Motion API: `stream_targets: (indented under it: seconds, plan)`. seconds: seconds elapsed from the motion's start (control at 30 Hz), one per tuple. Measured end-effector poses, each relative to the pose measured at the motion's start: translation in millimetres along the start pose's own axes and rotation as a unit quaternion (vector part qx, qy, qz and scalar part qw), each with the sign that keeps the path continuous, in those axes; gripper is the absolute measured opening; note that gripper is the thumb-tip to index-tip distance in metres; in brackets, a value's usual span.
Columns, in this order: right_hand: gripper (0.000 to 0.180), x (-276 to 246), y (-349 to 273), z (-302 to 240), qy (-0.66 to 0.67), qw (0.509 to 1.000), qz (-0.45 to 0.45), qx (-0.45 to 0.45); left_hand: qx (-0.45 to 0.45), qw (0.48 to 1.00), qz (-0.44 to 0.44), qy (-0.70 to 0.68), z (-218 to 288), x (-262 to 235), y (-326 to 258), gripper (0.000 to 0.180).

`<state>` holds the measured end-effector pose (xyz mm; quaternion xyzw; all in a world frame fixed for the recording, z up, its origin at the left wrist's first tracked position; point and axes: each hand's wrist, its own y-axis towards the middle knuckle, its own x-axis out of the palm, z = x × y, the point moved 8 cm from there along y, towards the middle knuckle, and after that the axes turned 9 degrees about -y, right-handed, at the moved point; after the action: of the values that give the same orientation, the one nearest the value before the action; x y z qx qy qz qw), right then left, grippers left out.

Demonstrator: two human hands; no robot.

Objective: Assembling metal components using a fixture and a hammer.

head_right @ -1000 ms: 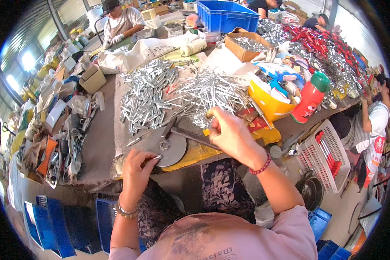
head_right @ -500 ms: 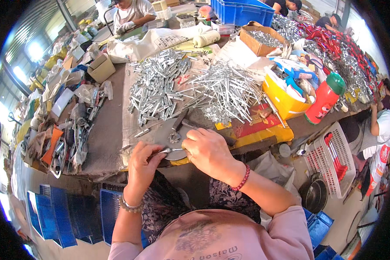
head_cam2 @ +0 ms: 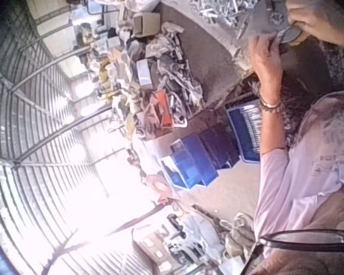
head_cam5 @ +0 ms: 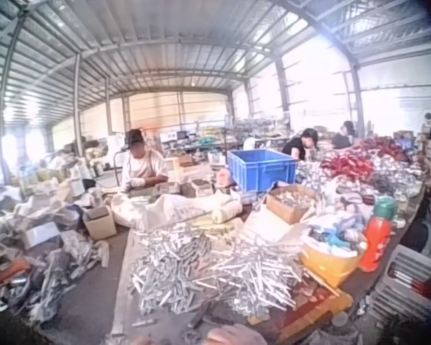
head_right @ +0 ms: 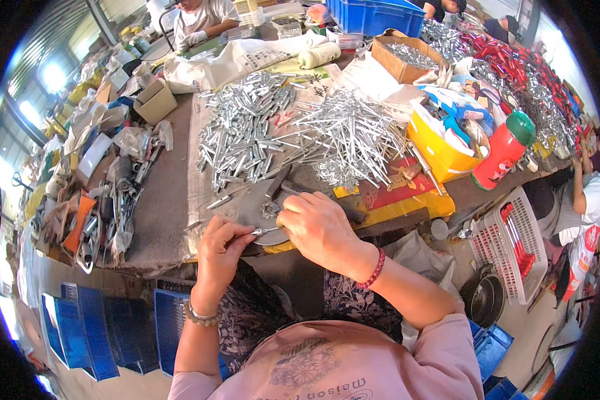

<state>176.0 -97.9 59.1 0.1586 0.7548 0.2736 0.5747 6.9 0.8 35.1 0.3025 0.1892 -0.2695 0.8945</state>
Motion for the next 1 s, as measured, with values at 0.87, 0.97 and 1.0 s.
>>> stream_targets:
  seconds: [0.87, 0.97, 1.0]
  plan:
    - [0.016, -6, 7, 105, -0.119, 0.985, -0.04, 0.115, 0.022, 1.0, -0.006, 0.007, 5, 2, -2, 0.018]
    - [0.014, -4, 10, 103, -0.133, 0.984, -0.054, 0.105, 0.028, 1.0, -0.01, 0.004, 6, 3, -2, 0.017]
    - [0.013, -5, 10, 101, -0.137, 0.985, -0.048, 0.097, 0.031, 0.999, -0.009, 0.008, 6, 3, -2, 0.017]
